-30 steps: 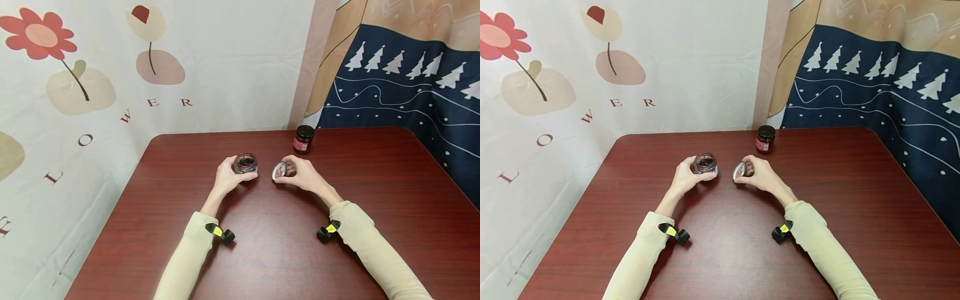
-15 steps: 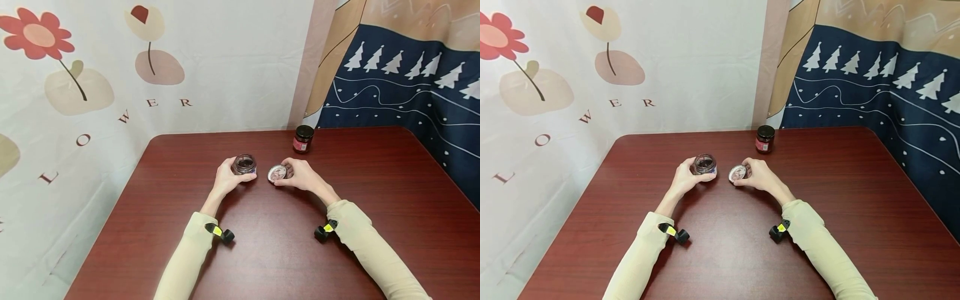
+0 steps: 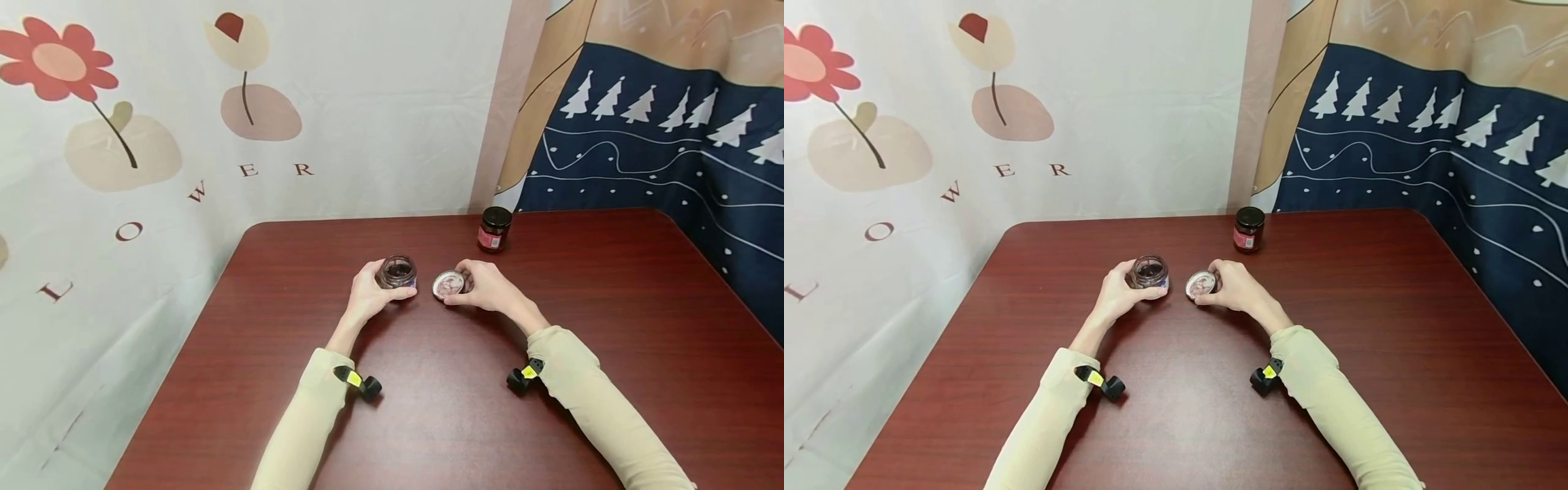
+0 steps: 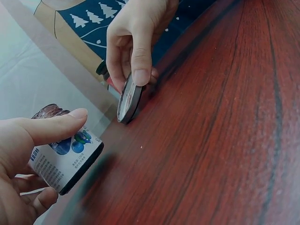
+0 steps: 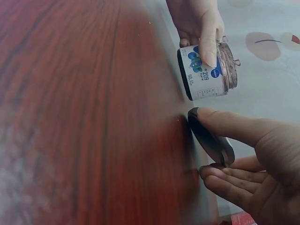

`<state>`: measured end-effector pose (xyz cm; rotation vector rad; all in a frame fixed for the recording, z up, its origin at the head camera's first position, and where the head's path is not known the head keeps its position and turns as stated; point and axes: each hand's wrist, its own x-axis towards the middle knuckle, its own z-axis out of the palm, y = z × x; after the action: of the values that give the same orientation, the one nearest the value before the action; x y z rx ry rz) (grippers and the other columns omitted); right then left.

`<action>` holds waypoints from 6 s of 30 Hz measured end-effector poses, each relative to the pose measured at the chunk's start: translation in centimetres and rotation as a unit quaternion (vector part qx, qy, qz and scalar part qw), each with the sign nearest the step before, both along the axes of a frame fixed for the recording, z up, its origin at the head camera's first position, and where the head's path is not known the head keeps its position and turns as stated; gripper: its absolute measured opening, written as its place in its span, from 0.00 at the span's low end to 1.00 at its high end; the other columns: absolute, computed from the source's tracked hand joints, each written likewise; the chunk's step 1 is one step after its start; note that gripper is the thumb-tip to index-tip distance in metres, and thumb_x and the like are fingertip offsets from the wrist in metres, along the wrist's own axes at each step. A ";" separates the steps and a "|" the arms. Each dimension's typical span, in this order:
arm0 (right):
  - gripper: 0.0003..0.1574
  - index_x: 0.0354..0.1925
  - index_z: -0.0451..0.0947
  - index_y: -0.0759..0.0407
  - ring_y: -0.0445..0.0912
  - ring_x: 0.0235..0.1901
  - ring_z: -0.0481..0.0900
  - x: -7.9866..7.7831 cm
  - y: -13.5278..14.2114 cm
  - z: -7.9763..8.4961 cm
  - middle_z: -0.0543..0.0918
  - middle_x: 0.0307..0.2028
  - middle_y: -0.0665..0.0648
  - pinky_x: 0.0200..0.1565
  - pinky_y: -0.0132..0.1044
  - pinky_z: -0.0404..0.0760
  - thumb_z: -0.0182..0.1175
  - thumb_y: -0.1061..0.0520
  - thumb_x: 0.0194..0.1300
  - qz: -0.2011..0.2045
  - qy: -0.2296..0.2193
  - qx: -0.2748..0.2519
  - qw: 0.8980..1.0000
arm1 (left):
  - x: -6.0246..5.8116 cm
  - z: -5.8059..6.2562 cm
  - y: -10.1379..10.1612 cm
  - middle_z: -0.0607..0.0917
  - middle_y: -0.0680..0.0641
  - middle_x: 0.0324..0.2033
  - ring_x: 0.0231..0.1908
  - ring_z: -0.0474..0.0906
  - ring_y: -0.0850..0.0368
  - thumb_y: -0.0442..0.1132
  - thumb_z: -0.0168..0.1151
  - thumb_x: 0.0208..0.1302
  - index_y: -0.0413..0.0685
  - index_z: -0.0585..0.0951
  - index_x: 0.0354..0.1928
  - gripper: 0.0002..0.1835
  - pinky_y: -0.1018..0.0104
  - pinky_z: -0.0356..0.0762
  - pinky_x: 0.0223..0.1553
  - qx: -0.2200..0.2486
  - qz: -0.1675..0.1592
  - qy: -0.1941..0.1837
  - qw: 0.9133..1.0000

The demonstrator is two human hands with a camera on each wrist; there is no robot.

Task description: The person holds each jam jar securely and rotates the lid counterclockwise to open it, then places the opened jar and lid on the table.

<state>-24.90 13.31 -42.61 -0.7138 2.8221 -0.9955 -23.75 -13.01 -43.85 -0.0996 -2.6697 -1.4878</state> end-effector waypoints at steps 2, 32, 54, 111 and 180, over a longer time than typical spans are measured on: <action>0.39 0.52 0.76 0.70 0.48 0.35 0.78 -0.1 -0.1 -0.1 0.82 0.39 0.60 0.38 0.39 0.77 0.78 0.47 0.53 0.001 0.000 0.004 1.000 | 0.0 -0.1 -0.1 0.81 0.44 0.58 0.62 0.73 0.49 0.46 0.86 0.41 0.44 0.80 0.60 0.41 0.54 0.69 0.64 0.002 0.000 -0.002 1.000; 0.38 0.52 0.79 0.68 0.53 0.44 0.75 -1.4 -1.6 -0.3 0.79 0.43 0.63 0.48 0.49 0.78 0.78 0.45 0.53 -0.013 0.007 0.058 0.998 | -0.7 -1.3 -0.9 0.81 0.44 0.58 0.60 0.74 0.49 0.45 0.84 0.44 0.44 0.78 0.63 0.42 0.53 0.71 0.61 0.023 0.001 -0.006 1.000; 0.39 0.58 0.74 0.66 0.52 0.42 0.73 -1.9 -2.0 -0.7 0.76 0.39 0.61 0.46 0.47 0.74 0.76 0.47 0.56 -0.017 -0.020 0.043 0.999 | -1.1 -1.4 -1.4 0.86 0.46 0.51 0.57 0.77 0.47 0.50 0.85 0.41 0.47 0.80 0.61 0.42 0.51 0.73 0.59 -0.009 0.014 0.001 1.000; 0.42 0.66 0.69 0.65 0.57 0.45 0.79 -2.4 0.3 1.7 0.75 0.51 0.69 0.50 0.52 0.78 0.69 0.45 0.64 -0.057 0.008 -0.014 0.998 | -1.2 0.1 -2.9 0.79 0.42 0.55 0.54 0.74 0.48 0.47 0.77 0.56 0.47 0.67 0.73 0.44 0.52 0.72 0.57 0.070 -0.011 0.068 0.995; 0.43 0.73 0.62 0.65 0.66 0.74 0.52 -4.3 5.0 2.1 0.55 0.75 0.70 0.67 0.64 0.61 0.65 0.50 0.68 -0.127 0.087 -0.050 0.987 | -1.7 3.2 -0.8 0.79 0.40 0.56 0.56 0.73 0.49 0.44 0.74 0.60 0.45 0.73 0.67 0.34 0.49 0.70 0.58 0.094 -0.043 0.130 0.986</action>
<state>-29.22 18.29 -40.48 -0.4774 3.0932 -1.1720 -25.40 -13.79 -40.65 -0.3740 -2.3388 -1.6169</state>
